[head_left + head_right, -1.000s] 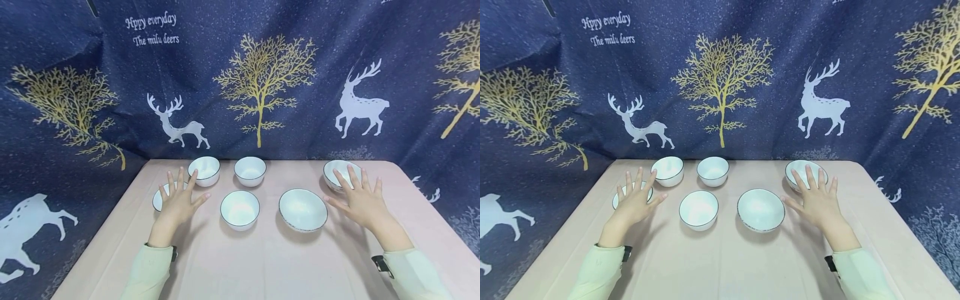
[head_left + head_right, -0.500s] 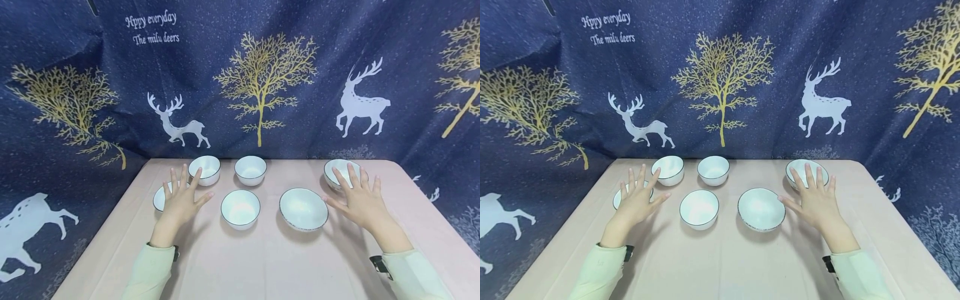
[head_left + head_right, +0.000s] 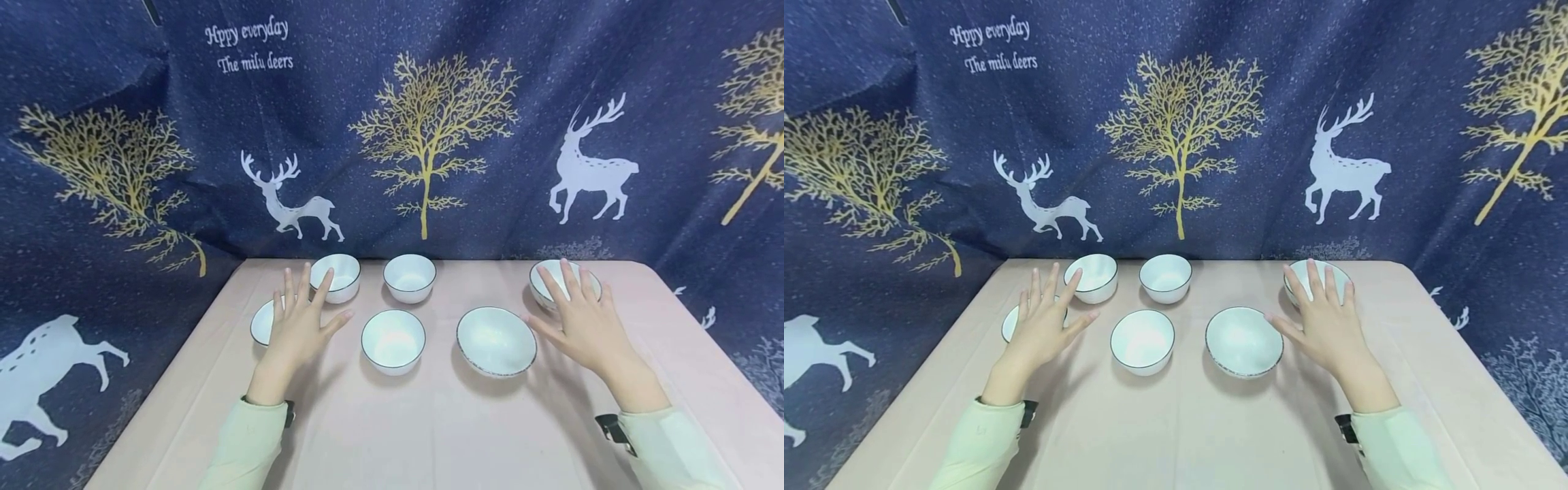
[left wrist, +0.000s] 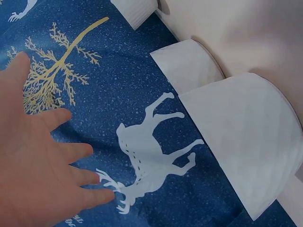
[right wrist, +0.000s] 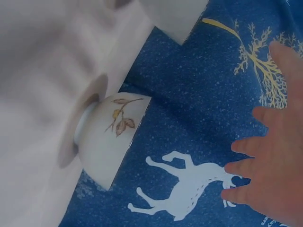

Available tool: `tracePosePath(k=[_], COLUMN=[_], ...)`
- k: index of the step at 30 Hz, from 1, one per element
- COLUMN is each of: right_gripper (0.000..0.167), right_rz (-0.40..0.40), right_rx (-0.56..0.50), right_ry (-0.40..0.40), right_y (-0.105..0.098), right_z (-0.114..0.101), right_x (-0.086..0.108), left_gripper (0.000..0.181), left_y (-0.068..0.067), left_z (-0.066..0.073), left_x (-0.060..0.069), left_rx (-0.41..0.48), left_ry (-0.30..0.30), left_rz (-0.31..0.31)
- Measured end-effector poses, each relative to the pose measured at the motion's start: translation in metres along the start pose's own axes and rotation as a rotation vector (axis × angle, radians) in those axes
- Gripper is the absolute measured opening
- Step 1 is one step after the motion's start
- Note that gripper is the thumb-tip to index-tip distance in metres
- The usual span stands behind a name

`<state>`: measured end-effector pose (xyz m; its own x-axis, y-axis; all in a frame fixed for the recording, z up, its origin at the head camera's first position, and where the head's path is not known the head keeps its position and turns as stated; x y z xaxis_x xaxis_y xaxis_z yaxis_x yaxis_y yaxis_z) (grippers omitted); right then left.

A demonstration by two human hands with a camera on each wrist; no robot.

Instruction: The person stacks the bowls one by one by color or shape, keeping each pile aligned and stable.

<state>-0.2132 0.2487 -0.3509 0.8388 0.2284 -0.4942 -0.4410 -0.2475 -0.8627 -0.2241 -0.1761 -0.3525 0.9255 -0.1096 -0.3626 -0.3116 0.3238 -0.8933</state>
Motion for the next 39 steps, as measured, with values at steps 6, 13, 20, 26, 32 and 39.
tracePosePath(k=[6,13,20,26,32,39], right_gripper=[0.082,0.079,0.074,0.070,0.072,0.073], right_rz=[-0.013,-0.011,0.008,0.028,0.034,0.020], right_rx=[-0.041,-0.072,-0.137,-0.180,-0.235,-0.297], right_ry=[0.007,0.001,-0.006,-0.014,-0.023,-0.028], right_y=[-0.002,-0.002,-0.002,-0.003,0.001,0.002], right_z=[-0.008,-0.016,-0.026,-0.038,-0.050,-0.070], right_x=[-0.003,-0.007,-0.012,-0.017,-0.021,-0.029], left_gripper=[0.081,0.082,0.081,0.080,0.078,0.080], left_y=[0.000,0.000,-0.001,-0.001,0.004,0.009], left_z=[0.003,0.008,0.012,0.018,0.021,0.025], left_x=[-0.001,-0.002,-0.002,-0.004,-0.002,-0.004], left_rx=[0.010,0.043,0.078,0.126,0.199,0.289], left_ry=[0.013,0.031,0.042,0.052,0.052,0.072], left_rz=[0.016,0.038,0.053,0.048,0.042,0.044])
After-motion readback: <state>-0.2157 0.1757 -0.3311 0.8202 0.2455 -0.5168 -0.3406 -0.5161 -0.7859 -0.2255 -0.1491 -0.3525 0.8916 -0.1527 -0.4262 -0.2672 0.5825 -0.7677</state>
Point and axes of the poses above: each hand's wrist, its own x-axis away from the middle knuckle, its own y-axis out of the palm, z = x × y, the point moved 3 cm from there along -x, towards the middle knuckle, and after that the axes turned 7 degrees about z, right-handed, at the moved point
